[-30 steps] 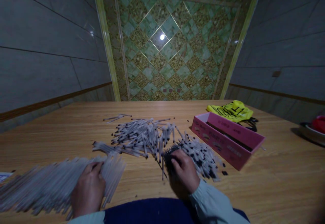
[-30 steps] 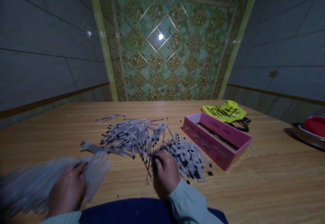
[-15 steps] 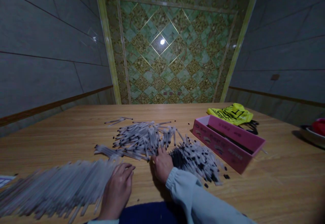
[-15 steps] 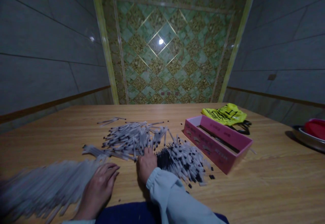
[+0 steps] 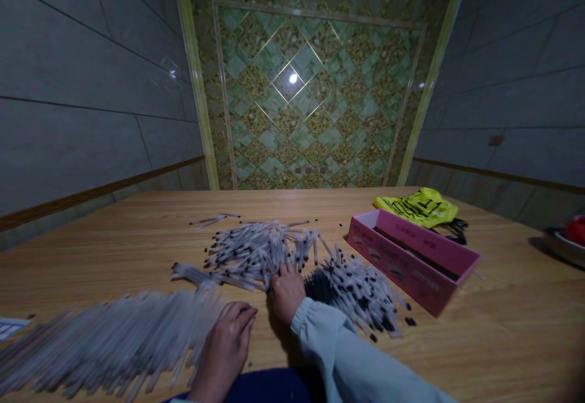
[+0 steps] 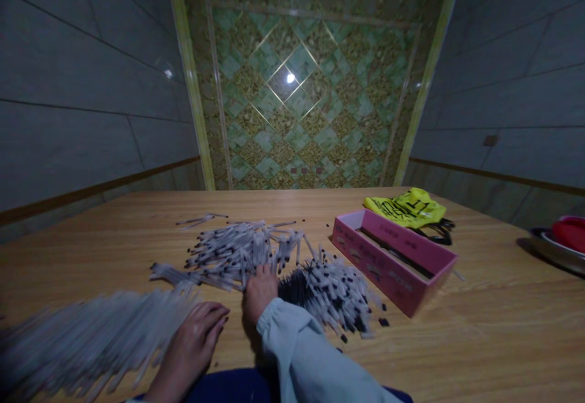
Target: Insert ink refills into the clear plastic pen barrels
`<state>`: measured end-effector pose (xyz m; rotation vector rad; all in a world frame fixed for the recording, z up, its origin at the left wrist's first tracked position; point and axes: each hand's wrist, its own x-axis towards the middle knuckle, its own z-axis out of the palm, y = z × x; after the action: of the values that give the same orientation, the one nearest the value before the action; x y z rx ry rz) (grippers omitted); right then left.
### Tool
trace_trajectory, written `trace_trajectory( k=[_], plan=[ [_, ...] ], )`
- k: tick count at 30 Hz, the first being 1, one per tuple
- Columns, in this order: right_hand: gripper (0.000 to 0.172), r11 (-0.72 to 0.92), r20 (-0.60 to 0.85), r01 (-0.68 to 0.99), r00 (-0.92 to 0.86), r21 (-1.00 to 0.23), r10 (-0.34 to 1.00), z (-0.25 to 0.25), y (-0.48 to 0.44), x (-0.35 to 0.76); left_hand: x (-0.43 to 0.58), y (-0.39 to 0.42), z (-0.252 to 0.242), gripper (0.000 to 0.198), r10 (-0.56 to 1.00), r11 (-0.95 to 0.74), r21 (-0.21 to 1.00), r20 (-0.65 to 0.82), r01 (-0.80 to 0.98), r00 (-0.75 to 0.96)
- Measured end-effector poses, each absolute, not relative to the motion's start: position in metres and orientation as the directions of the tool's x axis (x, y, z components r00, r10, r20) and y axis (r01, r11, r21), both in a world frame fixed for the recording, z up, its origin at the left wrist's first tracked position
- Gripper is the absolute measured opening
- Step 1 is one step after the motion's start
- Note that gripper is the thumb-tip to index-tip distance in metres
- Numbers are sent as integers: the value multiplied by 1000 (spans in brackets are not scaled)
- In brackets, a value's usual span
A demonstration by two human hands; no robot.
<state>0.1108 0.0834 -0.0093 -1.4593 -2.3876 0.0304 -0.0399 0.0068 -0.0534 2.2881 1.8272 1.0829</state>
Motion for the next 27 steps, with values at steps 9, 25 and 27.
trace_trajectory(
  k=[9,25,27],
  plan=[
    [31,375,297,266,-292,-888,909,-10,32,134,-30,5,-43,30,913,-219,807,368,548,-177],
    [35,180,225,-176,-281,-968,933,-40,-7,151,-22,-16,-23,28,838,-459,673,545,580,30],
    [41,-13,62,-254,-284,-967,957,-38,-1,155,-21,-17,-25,36,783,-529,517,602,673,153]
  ],
)
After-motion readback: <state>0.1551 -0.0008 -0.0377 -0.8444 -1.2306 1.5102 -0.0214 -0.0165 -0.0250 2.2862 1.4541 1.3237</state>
